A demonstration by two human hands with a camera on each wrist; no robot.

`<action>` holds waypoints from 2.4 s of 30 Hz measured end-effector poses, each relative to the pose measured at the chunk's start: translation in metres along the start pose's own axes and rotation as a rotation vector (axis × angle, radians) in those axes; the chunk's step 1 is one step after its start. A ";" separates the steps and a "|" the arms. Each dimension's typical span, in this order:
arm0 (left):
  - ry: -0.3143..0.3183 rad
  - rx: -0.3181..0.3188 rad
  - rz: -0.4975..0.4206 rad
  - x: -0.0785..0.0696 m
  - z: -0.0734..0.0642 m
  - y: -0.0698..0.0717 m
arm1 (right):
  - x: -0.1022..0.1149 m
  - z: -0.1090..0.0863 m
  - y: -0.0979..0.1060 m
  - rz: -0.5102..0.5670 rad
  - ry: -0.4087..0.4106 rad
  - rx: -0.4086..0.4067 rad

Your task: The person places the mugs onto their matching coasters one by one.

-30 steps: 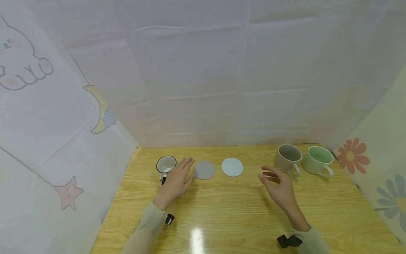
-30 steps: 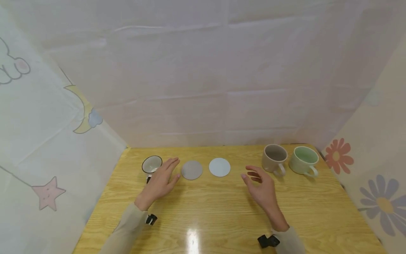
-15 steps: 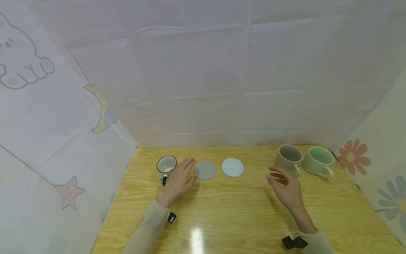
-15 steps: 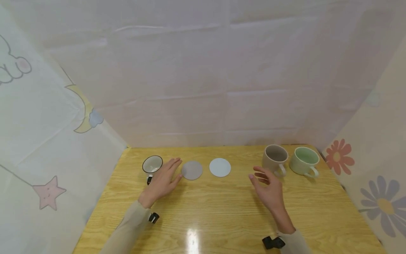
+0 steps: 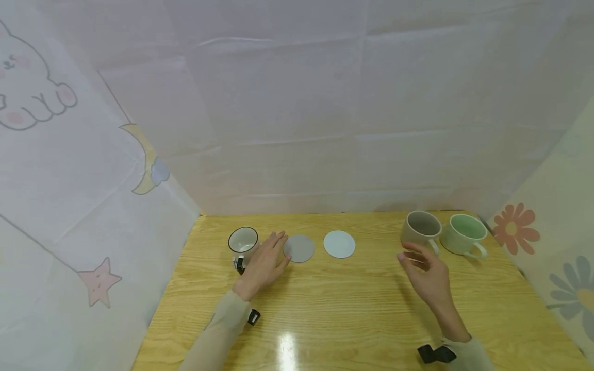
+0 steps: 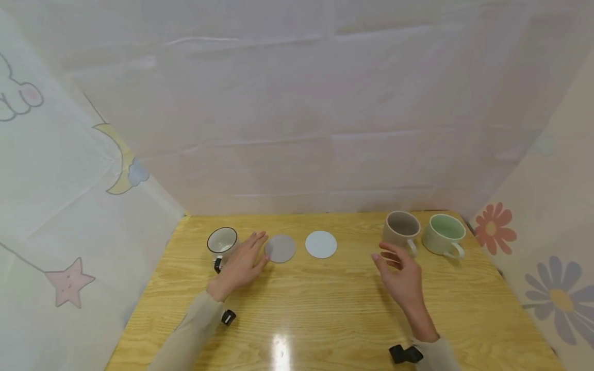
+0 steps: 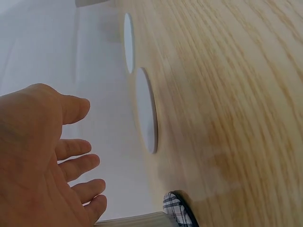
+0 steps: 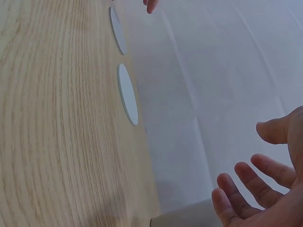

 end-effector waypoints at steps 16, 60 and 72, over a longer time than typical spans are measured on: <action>0.028 0.057 0.018 0.008 0.005 -0.016 | -0.008 0.000 0.011 -0.025 -0.018 -0.048; 0.083 0.190 0.045 0.017 0.014 -0.047 | -0.035 0.005 0.045 -0.063 -0.142 -0.175; 0.101 0.214 0.061 0.020 0.016 -0.053 | -0.038 0.013 0.056 -0.064 -0.107 -0.235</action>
Point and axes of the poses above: each hand's wrist, its own z-axis towards the middle knuckle, its own y-axis out of the back of the hand, x = y × z, the point moved 8 cm from there along z, towards the middle knuckle, and after that the axes turned 1 degree about z, right-handed, at the moved point
